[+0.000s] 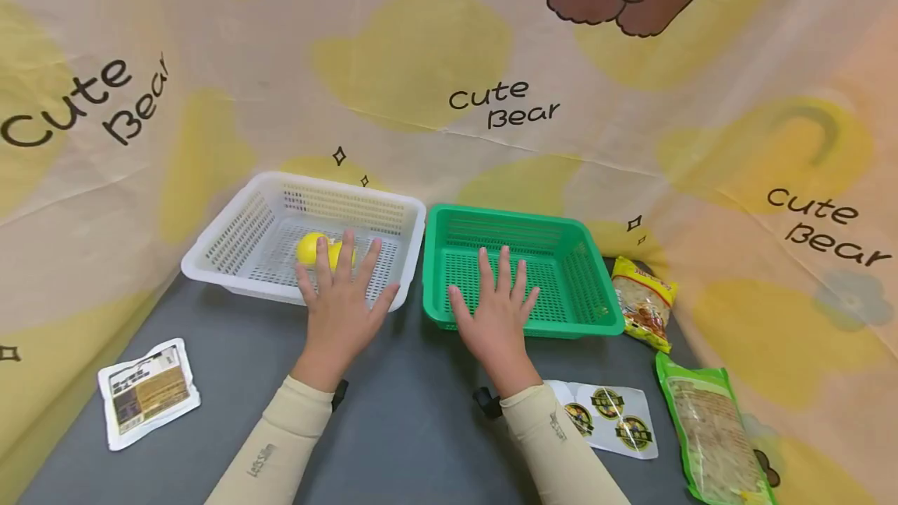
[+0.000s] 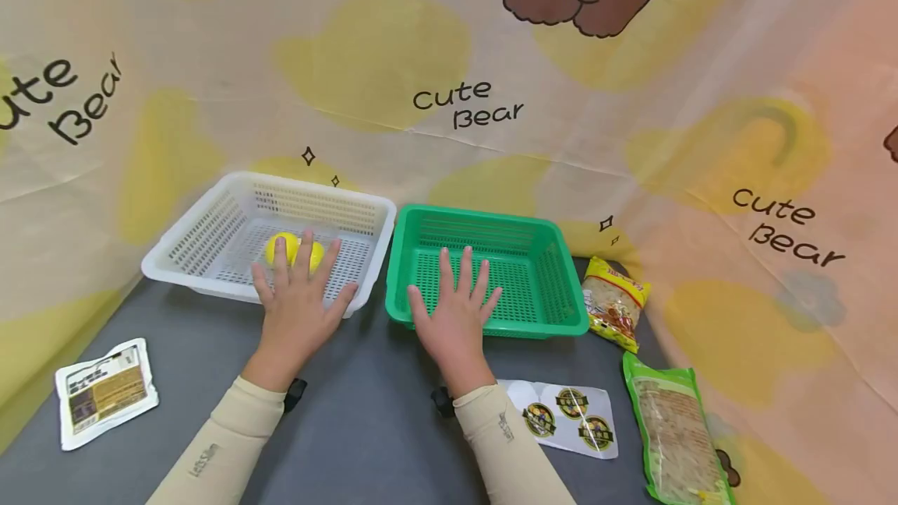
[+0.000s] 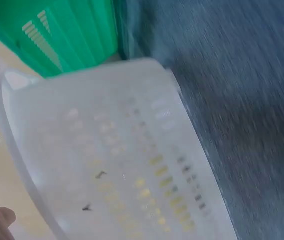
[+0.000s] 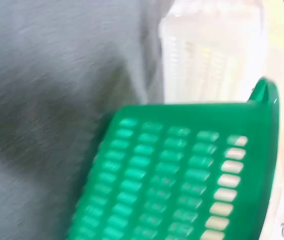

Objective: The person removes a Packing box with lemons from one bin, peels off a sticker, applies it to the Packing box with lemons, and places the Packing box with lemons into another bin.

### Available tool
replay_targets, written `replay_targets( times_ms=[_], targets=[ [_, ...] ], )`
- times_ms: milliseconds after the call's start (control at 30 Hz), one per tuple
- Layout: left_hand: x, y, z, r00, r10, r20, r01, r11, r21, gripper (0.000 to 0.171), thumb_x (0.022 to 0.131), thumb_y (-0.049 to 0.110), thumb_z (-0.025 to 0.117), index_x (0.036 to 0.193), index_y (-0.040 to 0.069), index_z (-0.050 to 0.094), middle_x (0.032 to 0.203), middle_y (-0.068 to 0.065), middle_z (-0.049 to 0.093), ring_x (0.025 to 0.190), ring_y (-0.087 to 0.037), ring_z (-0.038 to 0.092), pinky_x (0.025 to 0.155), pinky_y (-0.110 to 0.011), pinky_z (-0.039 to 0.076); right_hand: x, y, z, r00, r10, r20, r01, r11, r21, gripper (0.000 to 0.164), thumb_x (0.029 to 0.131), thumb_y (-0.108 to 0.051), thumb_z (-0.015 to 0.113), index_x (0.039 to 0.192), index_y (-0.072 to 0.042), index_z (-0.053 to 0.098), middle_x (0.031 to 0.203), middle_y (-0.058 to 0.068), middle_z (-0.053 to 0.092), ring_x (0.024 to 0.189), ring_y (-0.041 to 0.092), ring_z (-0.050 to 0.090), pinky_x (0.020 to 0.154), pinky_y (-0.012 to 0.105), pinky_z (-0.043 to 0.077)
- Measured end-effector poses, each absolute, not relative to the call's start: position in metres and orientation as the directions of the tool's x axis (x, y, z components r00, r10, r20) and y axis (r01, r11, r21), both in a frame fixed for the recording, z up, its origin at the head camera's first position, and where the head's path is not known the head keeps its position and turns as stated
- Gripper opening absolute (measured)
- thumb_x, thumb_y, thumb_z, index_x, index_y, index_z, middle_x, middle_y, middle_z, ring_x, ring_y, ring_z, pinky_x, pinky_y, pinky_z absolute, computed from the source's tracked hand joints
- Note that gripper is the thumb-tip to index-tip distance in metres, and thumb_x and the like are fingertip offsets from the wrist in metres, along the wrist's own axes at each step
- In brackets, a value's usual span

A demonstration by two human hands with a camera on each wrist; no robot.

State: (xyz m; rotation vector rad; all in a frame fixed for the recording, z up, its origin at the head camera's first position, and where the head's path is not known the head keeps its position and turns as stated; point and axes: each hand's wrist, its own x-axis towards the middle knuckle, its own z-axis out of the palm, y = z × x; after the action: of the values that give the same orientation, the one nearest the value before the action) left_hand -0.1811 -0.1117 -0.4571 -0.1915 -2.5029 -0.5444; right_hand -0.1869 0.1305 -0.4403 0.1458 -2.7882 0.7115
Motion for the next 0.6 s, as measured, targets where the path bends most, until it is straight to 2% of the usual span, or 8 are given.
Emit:
replay_targets(
  times_ms=[200,467,600],
  targets=[
    [-0.178,-0.134,-0.454,-0.863,-0.028,0.504,0.19,0.907,0.376,0.076,0.101,0.056,0.06,0.166,0.023,0.039,0.175,-0.018,0.017,0.158,-0.051,0.001,0.114,-0.081,-0.002,-0.194,0.106,-0.432,-0.961,-0.082,0.264,-0.201,0.862,-0.465,0.082,0.105,-0.063,0.047,0.172,-0.028,0.017,0.179,0.005,-0.003,0.161,0.038,-0.013,0.119,0.074,-0.005],
    [-0.173,-0.166,-0.445,-0.862,-0.067,0.503,0.156,0.908,0.389,0.075,0.101,0.053,0.061,0.165,0.019,0.041,0.175,-0.019,0.017,0.159,-0.05,-0.002,0.114,-0.08,-0.006,-0.196,0.073,-0.43,-0.956,-0.152,0.251,-0.256,0.848,-0.464,0.082,0.105,-0.063,0.047,0.172,-0.026,0.018,0.179,0.006,-0.002,0.161,0.038,-0.01,0.12,0.073,-0.002],
    [-0.171,-0.185,-0.445,-0.86,-0.095,0.501,0.122,0.915,0.384,0.076,0.101,0.054,0.06,0.165,0.018,0.04,0.175,-0.02,0.017,0.158,-0.053,-0.003,0.114,-0.08,-0.009,-0.197,0.054,-0.428,-0.95,-0.189,0.249,-0.293,0.815,-0.499,0.081,0.105,-0.061,0.05,0.172,-0.026,0.02,0.179,0.006,-0.001,0.161,0.038,-0.01,0.121,0.072,-0.001]
  ],
)
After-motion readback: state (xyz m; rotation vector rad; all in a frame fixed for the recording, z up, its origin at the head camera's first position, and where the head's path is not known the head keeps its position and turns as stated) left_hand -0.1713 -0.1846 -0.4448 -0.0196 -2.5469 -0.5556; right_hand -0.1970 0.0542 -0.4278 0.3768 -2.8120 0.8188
